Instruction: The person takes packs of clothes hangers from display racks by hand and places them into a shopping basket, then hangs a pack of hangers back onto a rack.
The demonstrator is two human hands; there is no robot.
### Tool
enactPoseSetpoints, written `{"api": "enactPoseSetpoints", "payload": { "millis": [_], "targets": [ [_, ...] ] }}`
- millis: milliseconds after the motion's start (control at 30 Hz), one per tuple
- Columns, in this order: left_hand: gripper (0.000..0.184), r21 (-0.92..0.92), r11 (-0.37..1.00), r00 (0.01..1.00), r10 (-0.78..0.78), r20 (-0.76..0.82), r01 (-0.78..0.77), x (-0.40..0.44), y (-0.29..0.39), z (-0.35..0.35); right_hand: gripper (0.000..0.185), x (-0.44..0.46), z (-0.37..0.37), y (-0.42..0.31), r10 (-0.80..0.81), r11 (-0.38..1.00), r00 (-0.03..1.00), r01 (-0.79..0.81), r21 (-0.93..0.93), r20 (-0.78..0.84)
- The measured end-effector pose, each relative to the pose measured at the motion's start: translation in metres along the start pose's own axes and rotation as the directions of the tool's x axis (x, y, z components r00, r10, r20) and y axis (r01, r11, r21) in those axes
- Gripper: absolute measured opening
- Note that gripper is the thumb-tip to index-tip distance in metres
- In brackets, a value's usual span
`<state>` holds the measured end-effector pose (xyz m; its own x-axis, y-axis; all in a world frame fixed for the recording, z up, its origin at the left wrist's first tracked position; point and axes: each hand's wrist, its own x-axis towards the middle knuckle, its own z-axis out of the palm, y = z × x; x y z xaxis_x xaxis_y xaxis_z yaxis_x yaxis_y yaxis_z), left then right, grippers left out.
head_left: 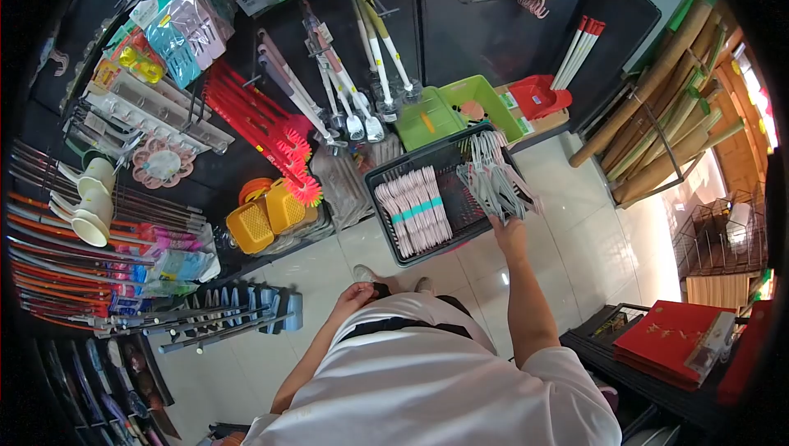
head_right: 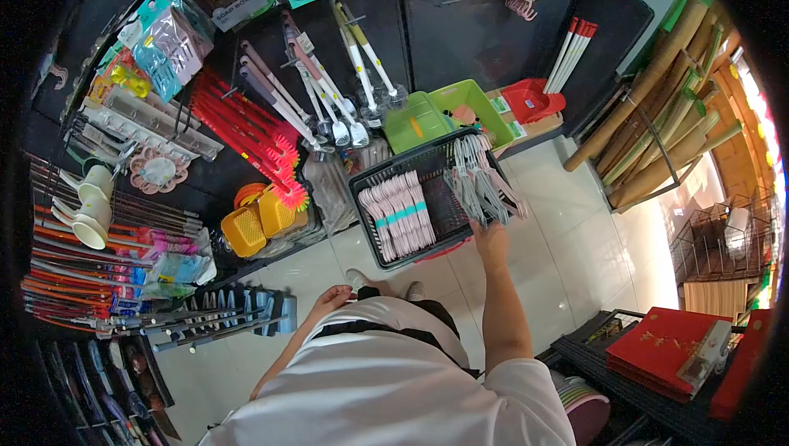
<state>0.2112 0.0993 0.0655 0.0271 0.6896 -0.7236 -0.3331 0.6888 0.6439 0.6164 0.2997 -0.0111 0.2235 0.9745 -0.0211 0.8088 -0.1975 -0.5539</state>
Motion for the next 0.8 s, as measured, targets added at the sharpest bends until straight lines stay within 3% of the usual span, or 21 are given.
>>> {"api": "enactPoseSetpoints", "payload": {
  "millis": [400, 533, 800],
  "targets": [
    [0.022, -0.005, 0.999, 0.999, 0.033, 0.025, -0.033, 0.000, -0.006, -0.005, 0.040, 0.012, -0.005, 0.004, -0.028, 0.995, 0.998, 0.022, -0.099, -0.058],
    [0.021, 0.016, 0.998, 0.998, 0.054, 0.044, -0.055, 0.001, -0.008, -0.006, 0.042, 0.021, -0.004, 0.008, -0.037, 0.994, 0.997, 0.029, -0.108, -0.075],
    [0.023, 0.016, 0.998, 0.997, 0.054, 0.053, -0.055, 0.005, -0.014, -0.010, 0.048, 0.010, -0.039, -0.015, 0.099, 0.994, 0.995, -0.098, -0.038, 0.032]
  ]
}}
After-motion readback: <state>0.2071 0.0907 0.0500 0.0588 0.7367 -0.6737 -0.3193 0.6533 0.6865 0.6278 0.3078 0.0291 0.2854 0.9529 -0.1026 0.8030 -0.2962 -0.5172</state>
